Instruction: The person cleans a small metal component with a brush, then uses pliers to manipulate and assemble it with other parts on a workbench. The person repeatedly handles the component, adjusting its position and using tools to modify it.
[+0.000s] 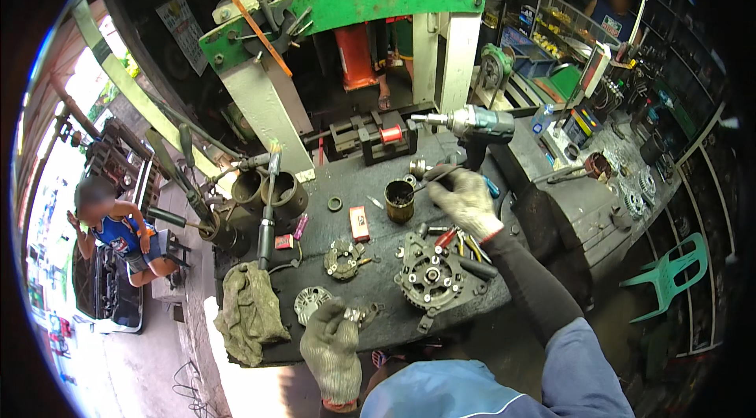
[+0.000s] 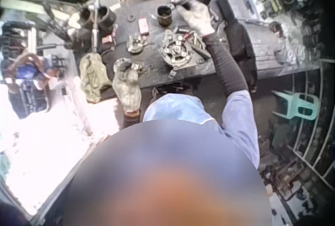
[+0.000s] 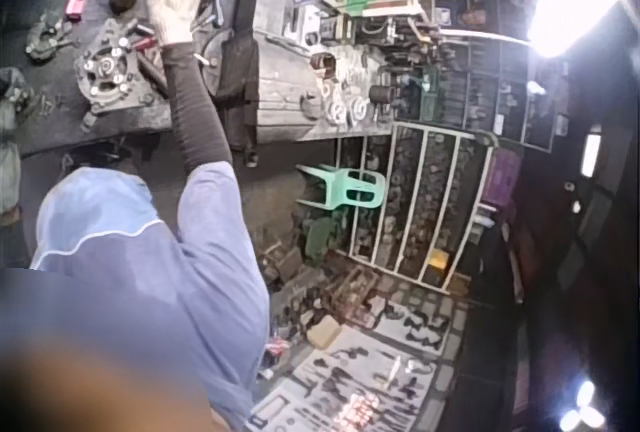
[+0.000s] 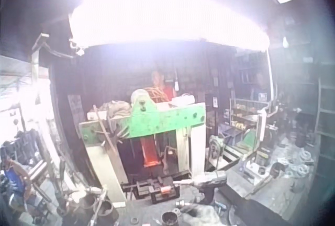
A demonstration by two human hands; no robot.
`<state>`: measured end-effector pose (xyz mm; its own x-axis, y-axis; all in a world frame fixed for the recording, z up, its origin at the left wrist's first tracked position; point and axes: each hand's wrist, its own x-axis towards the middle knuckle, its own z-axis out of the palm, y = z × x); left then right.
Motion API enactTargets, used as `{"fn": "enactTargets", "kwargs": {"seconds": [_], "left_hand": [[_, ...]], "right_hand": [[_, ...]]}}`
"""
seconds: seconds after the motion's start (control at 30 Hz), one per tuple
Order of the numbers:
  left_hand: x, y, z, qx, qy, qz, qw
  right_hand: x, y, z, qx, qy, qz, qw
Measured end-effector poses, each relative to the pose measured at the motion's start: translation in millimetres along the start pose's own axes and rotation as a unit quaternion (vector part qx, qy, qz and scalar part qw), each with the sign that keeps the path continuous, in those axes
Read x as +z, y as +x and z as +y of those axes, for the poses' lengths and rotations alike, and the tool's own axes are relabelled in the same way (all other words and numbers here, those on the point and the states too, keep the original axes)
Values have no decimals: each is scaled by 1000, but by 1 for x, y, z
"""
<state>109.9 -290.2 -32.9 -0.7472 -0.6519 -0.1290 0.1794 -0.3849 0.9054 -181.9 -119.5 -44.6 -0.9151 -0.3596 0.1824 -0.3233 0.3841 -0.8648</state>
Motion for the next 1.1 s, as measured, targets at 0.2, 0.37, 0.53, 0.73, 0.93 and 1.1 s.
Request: {"fn": "enactTargets", "kwargs": {"seconds": [0.2,0.37,0.53,0.73,0.93,1.1], "left_hand": [[-10,-3,3,-15,78,103,991],[-15,-17,5,-30,116,112,986],[-18,-14,6,-67,33,122,990],[-18,-4,2,-1,90,133,987],[-11,12,8,29,176,119,977],[7,17,22,34,82,7,996]], "right_hand": [[49,62,53,-28,-147,-94,984],[73,81,80,-40,-224,-169,959],[81,83,80,-22,-242,-194,950],[51,74,52,46,-33,-77,995],[-12,12,-13,108,273,25,956],[-48,-60,-67,88,372,47,923]]}}
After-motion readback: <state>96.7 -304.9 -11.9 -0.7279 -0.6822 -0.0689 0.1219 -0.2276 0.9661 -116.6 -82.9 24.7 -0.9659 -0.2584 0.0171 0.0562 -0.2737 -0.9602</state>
